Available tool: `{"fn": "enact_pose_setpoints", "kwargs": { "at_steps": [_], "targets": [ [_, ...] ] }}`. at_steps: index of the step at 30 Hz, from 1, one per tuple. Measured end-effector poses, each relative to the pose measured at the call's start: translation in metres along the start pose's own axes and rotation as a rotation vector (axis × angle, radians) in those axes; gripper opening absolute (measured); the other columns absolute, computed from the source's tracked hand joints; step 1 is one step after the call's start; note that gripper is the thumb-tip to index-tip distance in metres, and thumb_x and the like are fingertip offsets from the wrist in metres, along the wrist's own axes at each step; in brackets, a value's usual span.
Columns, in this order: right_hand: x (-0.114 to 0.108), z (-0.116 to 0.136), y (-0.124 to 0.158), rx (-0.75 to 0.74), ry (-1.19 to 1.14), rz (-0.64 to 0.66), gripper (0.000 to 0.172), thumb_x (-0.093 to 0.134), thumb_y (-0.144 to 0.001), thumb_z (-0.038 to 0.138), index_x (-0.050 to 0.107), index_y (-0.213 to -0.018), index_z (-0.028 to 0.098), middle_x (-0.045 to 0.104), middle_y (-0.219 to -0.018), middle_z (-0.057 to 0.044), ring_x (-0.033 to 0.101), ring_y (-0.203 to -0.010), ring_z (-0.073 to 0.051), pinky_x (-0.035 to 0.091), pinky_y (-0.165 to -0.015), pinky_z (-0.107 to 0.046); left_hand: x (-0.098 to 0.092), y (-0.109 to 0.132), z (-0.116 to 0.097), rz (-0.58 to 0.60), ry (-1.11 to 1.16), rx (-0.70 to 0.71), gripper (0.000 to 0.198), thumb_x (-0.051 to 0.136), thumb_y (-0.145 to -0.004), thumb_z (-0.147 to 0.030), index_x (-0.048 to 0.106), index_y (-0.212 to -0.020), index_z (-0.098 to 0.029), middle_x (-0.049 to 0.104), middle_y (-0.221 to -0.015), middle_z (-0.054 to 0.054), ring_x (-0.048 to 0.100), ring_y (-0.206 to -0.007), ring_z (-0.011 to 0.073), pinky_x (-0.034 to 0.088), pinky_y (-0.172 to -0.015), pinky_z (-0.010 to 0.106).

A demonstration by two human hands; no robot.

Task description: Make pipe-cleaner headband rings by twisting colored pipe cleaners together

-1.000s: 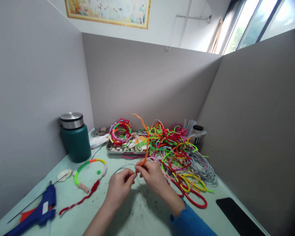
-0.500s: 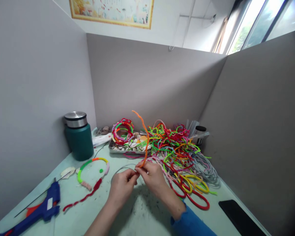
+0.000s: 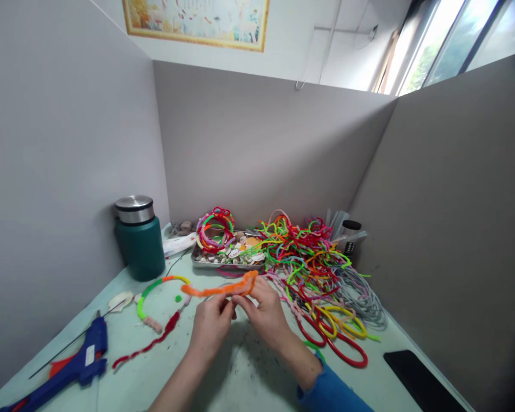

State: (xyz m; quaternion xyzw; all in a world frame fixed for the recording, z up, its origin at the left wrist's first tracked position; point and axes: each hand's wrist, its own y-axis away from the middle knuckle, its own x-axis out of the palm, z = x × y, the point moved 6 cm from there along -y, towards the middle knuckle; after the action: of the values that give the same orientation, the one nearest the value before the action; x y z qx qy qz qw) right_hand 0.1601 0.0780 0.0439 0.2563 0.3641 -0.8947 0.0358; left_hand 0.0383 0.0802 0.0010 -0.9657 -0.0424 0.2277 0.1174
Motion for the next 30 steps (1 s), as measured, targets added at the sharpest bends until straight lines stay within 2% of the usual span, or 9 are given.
{"fn": "enact_pose_setpoints", "kwargs": {
  "at_steps": [3, 11, 18, 24, 28, 30],
  "targets": [
    [0.0014, 0.0020, 0.0008, -0.060, -0.006, -0.001, 0.013, 0.057, -0.084, 0.028, 0.068, -0.081, 0.022, 0.064, -0.081, -0.004, 0.051, -0.082, -0.018, 0.039, -0.075, -0.031, 0.0017, -0.0006, 0.0047, 0.008, 0.039, 0.002, 0.026, 0.045, -0.077, -0.031, 0.066, -0.085, -0.018, 0.059, -0.054, -0.002, 0.056, -0.054, 0.0149, 0.040, -0.053, 0.022],
    [0.0033, 0.0002, 0.0001, -0.060, 0.021, 0.040, 0.017, 0.055, -0.085, 0.030, 0.066, -0.079, 0.019, 0.061, -0.076, -0.004, 0.050, -0.078, -0.018, 0.037, -0.073, -0.031, -0.0009, 0.0004, 0.0018, 0.007, 0.019, -0.020, 0.027, 0.045, -0.078, -0.031, 0.067, -0.083, -0.017, 0.060, -0.057, -0.001, 0.056, -0.056, 0.0148, 0.040, -0.055, 0.023],
    [0.0017, 0.0023, 0.0002, -0.064, 0.000, 0.040, 0.016, 0.053, -0.086, 0.026, 0.065, -0.079, 0.019, 0.063, -0.078, -0.004, 0.051, -0.078, -0.017, 0.038, -0.073, -0.030, -0.0034, 0.0016, -0.0002, -0.037, -0.104, -0.015, 0.028, 0.043, -0.080, -0.034, 0.059, -0.061, -0.019, 0.058, -0.053, -0.001, 0.053, -0.053, 0.0146, 0.035, -0.052, 0.023],
    [0.0044, -0.0015, 0.0027, -0.058, -0.007, 0.036, 0.020, 0.051, -0.087, 0.031, 0.066, -0.081, 0.020, 0.064, -0.078, -0.004, 0.052, -0.077, -0.018, 0.038, -0.071, -0.031, -0.0018, 0.0027, 0.0009, -0.053, -0.227, 0.047, 0.025, 0.040, -0.083, -0.031, 0.061, -0.074, -0.021, 0.061, -0.062, 0.001, 0.054, -0.058, 0.0155, 0.035, -0.056, 0.023],
    [0.0059, -0.0003, 0.0027, -0.080, -0.034, 0.054, 0.016, 0.052, -0.087, 0.028, 0.066, -0.083, 0.021, 0.066, -0.082, -0.004, 0.053, -0.080, -0.018, 0.038, -0.076, -0.032, -0.0050, 0.0015, 0.0021, -0.080, -0.219, 0.023, 0.023, 0.044, -0.081, -0.030, 0.062, -0.070, -0.019, 0.062, -0.062, 0.001, 0.053, -0.058, 0.0154, 0.034, -0.055, 0.023],
    [0.0038, -0.0011, 0.0017, -0.056, -0.067, 0.040, 0.016, 0.052, -0.087, 0.027, 0.066, -0.082, 0.020, 0.065, -0.082, -0.004, 0.054, -0.081, -0.017, 0.039, -0.076, -0.031, -0.0037, 0.0010, 0.0013, -0.042, -0.184, 0.020, 0.024, 0.044, -0.081, -0.032, 0.062, -0.071, -0.019, 0.058, -0.057, -0.001, 0.051, -0.055, 0.0146, 0.032, -0.053, 0.023]
  ]
}}
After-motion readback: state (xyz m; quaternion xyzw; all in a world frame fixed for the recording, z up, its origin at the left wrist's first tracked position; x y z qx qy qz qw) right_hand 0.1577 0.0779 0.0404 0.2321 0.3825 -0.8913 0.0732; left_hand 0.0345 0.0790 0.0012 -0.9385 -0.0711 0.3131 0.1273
